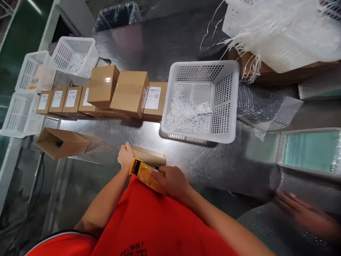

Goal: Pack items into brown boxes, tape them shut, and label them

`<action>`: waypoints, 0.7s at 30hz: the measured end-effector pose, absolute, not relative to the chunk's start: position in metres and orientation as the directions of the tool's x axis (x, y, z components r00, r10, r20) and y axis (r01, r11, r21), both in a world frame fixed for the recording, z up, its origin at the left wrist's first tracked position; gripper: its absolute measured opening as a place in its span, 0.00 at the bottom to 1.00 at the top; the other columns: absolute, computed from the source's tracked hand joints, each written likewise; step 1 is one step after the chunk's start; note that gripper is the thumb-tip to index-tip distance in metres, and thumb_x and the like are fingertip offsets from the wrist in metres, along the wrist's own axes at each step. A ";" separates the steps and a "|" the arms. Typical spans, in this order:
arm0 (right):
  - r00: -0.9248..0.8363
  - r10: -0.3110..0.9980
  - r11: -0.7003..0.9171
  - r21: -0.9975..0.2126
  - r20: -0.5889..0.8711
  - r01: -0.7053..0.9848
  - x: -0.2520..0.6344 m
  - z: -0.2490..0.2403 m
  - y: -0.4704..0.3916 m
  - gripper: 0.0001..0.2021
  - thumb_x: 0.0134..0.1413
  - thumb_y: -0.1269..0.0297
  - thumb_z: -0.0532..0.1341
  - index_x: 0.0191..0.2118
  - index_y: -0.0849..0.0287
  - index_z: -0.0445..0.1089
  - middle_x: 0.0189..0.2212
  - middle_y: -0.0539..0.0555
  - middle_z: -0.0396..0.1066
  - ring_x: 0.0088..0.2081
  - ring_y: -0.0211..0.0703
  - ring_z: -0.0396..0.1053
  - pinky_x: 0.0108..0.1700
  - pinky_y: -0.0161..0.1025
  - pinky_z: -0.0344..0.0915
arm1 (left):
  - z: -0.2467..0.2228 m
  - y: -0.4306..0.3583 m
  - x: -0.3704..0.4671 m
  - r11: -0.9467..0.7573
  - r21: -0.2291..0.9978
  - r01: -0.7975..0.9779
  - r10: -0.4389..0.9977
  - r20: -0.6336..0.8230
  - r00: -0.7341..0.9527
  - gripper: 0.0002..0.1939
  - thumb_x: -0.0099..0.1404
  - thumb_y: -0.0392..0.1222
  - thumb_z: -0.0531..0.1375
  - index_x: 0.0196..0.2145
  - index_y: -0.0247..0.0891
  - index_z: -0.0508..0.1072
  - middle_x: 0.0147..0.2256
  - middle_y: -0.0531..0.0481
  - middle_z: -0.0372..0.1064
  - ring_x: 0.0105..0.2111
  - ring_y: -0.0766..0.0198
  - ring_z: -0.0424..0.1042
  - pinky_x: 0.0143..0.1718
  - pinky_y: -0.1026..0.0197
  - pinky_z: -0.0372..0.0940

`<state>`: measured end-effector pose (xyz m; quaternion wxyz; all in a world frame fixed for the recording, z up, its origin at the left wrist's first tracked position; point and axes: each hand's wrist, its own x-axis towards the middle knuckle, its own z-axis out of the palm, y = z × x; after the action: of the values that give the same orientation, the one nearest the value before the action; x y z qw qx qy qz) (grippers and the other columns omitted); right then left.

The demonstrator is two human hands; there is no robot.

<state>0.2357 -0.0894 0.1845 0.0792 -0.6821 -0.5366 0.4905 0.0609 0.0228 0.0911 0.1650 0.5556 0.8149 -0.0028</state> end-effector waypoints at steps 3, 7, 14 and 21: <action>-0.083 0.802 -0.415 -0.653 -0.591 0.633 0.240 0.190 -0.092 0.20 0.58 0.49 0.53 0.26 0.59 0.72 0.23 0.54 0.71 0.25 0.39 0.62 0.26 0.36 0.44 | 0.095 0.023 0.066 0.369 0.158 0.916 0.915 -0.238 -0.327 0.28 0.70 0.55 0.37 0.39 0.39 0.72 0.39 0.36 0.75 0.39 0.47 0.74 0.35 0.52 0.64; -0.039 0.783 -0.483 -0.647 -0.621 0.589 0.273 0.178 -0.115 0.21 0.55 0.47 0.55 0.20 0.58 0.65 0.18 0.51 0.65 0.21 0.37 0.57 0.25 0.36 0.43 | 0.097 0.025 0.074 0.328 0.127 0.936 0.931 -0.212 -0.297 0.25 0.70 0.55 0.40 0.38 0.40 0.71 0.40 0.39 0.75 0.43 0.48 0.73 0.40 0.52 0.62; 0.029 0.783 -0.573 -0.704 -0.621 0.420 0.333 0.133 -0.162 0.23 0.46 0.46 0.58 0.15 0.57 0.52 0.14 0.47 0.50 0.20 0.34 0.46 0.22 0.36 0.41 | 0.090 0.026 0.071 0.323 0.086 0.942 0.932 -0.199 -0.302 0.27 0.70 0.57 0.38 0.41 0.39 0.70 0.36 0.39 0.75 0.36 0.48 0.74 0.34 0.53 0.62; 0.006 0.832 -0.510 -0.760 -0.555 0.403 0.334 0.113 -0.167 0.20 0.47 0.48 0.55 0.17 0.58 0.56 0.16 0.47 0.52 0.22 0.35 0.51 0.23 0.35 0.43 | 0.101 0.013 0.081 0.062 0.096 0.993 0.998 -0.014 -0.061 0.25 0.68 0.54 0.47 0.53 0.34 0.65 0.56 0.35 0.64 0.56 0.47 0.62 0.54 0.49 0.57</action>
<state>0.3344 -0.1670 0.1132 0.1987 -0.6808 -0.4535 0.5397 0.0811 0.0126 0.1010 0.0380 0.6840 0.7279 0.0302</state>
